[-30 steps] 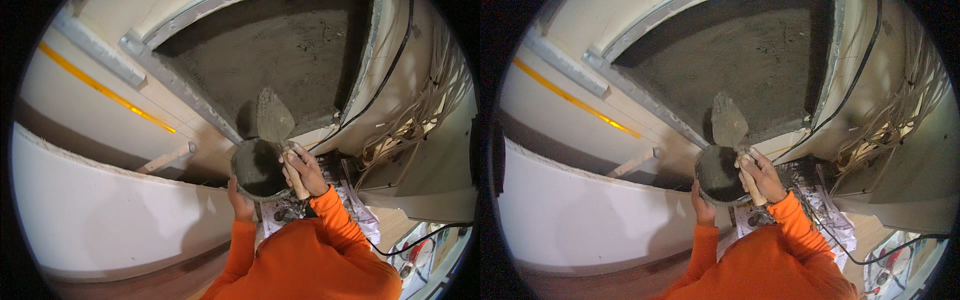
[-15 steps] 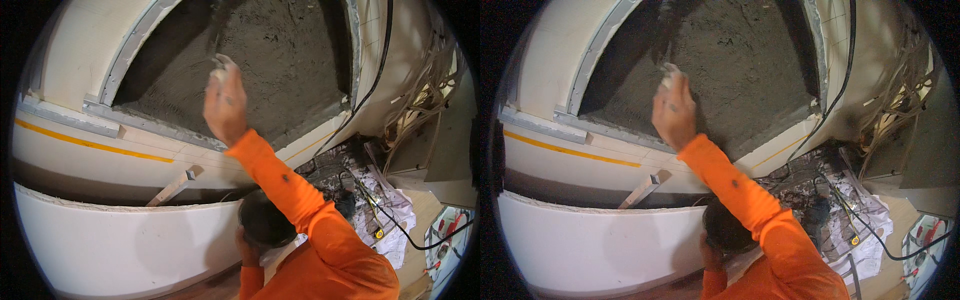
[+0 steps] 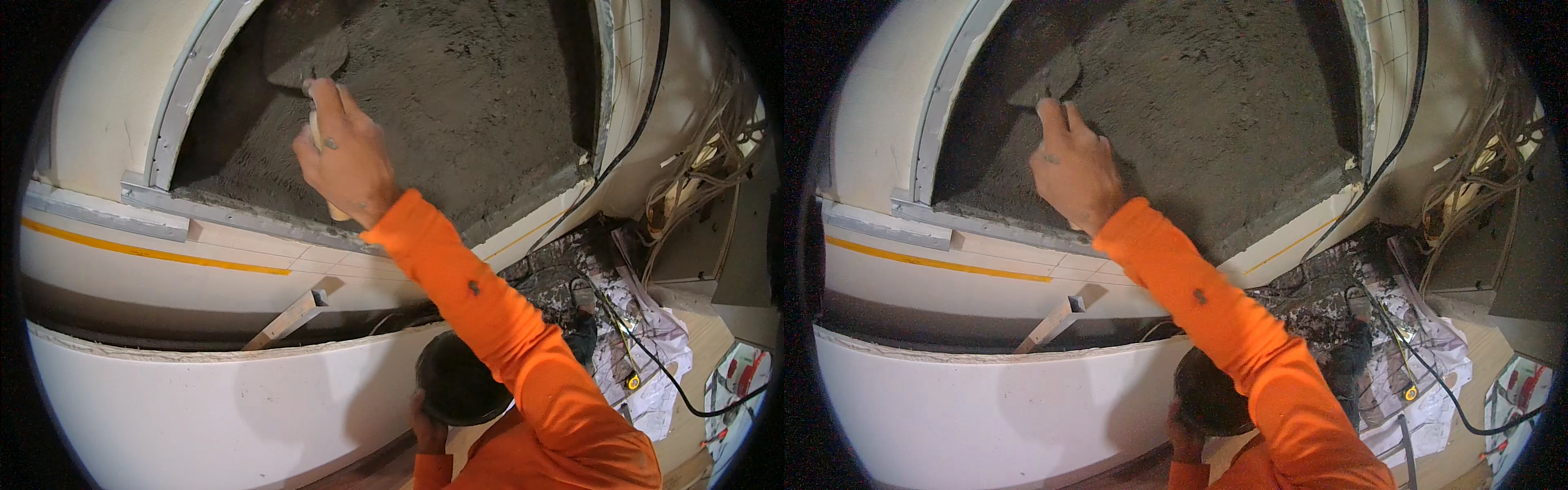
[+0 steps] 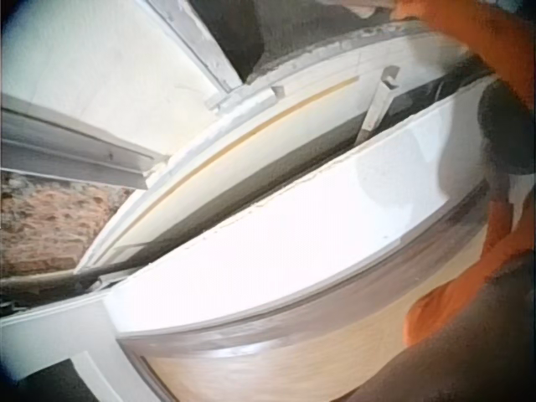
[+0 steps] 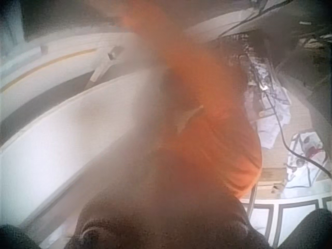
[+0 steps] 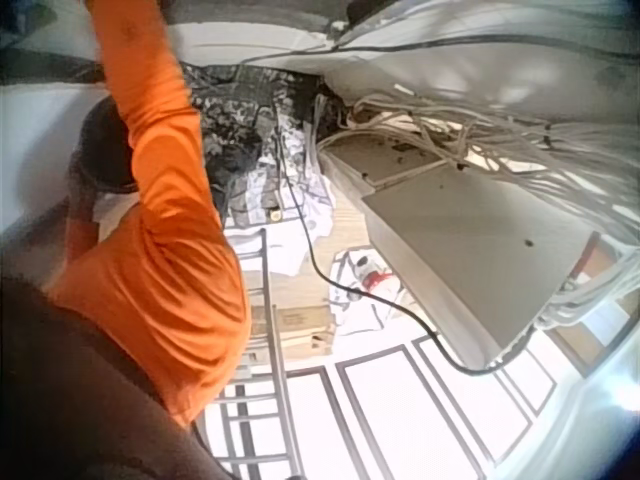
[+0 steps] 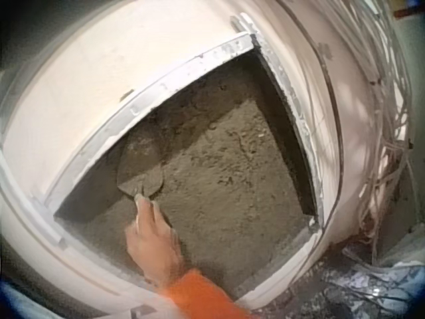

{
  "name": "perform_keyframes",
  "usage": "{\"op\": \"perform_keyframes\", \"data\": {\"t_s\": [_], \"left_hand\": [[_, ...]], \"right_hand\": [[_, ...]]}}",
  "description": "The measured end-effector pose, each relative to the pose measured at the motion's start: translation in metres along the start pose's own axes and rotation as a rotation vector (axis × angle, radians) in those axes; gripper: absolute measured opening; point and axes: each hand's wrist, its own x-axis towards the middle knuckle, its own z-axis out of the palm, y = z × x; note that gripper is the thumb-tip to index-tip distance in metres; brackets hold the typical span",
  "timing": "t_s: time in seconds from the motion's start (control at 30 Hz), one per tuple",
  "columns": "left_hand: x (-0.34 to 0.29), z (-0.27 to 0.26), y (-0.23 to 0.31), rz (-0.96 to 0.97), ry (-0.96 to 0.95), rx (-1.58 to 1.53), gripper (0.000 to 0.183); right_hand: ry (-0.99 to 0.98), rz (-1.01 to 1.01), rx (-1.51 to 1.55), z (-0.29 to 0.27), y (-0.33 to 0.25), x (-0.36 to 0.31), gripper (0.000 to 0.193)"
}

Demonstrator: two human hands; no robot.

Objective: The person scoops cement from a bucket with a trowel and applies it to a recessed wall opening, smoothing the surface repeatedly. The person briefly uses a tape measure to check dimensions before resuming application.

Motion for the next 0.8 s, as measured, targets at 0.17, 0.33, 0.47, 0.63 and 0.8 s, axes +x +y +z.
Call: {"op": "perform_keyframes", "data": {"t_s": [0.17,0.33,0.47,0.63,0.8], "left_hand": [[-0.01,0.048,0.018,0.002,-0.011,-0.042,0.036],[-0.004,0.044,0.012,-0.016,-0.015,-0.09,0.037],[-0.01,0.046,0.005,-0.031,0.034,-0.061,0.038],[-0.012,0.03,-0.009,-0.038,0.084,-0.019,0.039],[-0.02,0.037,-0.007,-0.052,0.092,-0.044,0.038]], "right_hand": [[-0.112,-0.28,-0.019,-0.055,0.019,-0.027,0.043],[-0.168,-0.202,-0.225,-0.126,0.03,-0.036,0.041],[-0.344,-0.093,-0.202,-0.161,0.053,-0.015,0.03],[-0.297,-0.342,-0.462,-0.175,0.08,0.061,0.033],[-0.427,-0.406,-0.72,-0.192,0.078,0.132,0.035]]}}
